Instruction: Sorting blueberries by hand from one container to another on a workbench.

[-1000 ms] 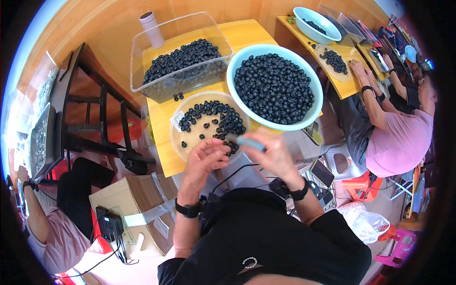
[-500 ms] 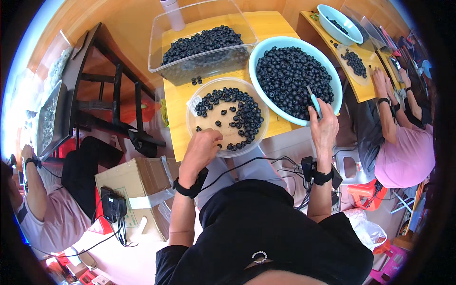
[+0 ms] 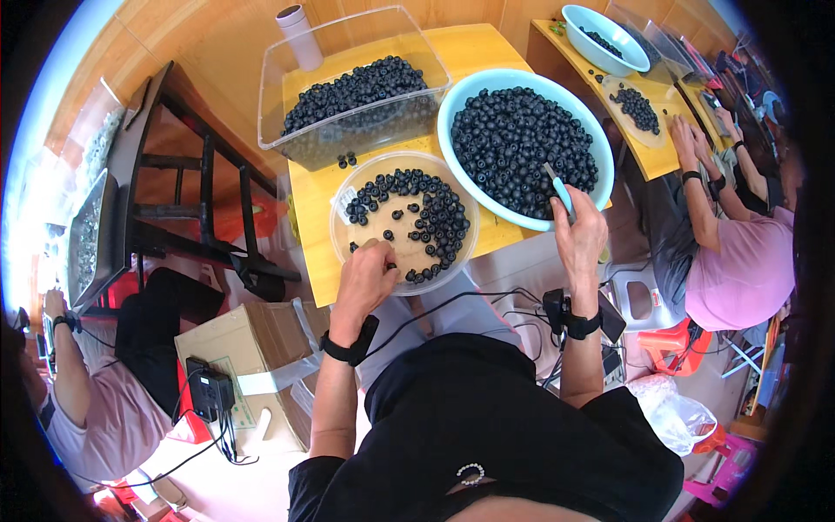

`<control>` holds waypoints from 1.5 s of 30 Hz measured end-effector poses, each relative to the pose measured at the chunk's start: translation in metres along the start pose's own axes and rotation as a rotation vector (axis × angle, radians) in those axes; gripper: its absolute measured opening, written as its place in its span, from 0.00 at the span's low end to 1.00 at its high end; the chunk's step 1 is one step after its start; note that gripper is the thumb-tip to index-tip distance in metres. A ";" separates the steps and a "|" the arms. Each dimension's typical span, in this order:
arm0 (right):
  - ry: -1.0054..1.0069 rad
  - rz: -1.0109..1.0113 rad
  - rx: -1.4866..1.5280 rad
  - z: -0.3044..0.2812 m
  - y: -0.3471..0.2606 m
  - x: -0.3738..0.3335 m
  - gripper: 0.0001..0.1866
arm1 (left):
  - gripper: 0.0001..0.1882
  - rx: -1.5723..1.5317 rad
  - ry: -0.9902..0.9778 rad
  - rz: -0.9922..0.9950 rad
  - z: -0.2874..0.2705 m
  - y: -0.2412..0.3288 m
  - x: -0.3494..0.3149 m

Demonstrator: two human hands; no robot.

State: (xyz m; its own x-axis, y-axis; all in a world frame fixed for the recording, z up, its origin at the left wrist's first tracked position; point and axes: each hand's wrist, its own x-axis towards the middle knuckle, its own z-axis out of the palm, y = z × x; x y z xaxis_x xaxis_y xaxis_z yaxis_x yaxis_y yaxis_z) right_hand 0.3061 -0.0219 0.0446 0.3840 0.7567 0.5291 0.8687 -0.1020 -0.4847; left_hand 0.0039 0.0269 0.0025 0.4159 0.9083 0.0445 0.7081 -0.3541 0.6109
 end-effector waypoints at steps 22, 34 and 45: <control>-0.512 -0.079 0.541 0.014 -0.076 -0.048 0.09 | 0.13 -1.850 -0.115 -0.220 0.007 0.013 -0.009; -0.540 -0.250 0.651 0.019 -0.084 -0.046 0.14 | 0.14 -1.944 -0.215 -0.213 0.003 0.018 -0.014; -0.589 -0.317 0.582 0.014 -0.090 -0.047 0.16 | 0.11 -1.979 -0.202 -0.168 0.007 0.021 -0.012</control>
State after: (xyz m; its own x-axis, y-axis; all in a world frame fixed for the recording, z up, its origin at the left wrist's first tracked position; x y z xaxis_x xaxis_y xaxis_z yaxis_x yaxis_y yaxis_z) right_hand 0.2053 -0.0393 0.0542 -0.2103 0.9195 0.3320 0.5486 0.3921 -0.7385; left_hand 0.0179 0.0070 0.0098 0.5714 0.8165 -0.0829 -0.6996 0.5374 0.4709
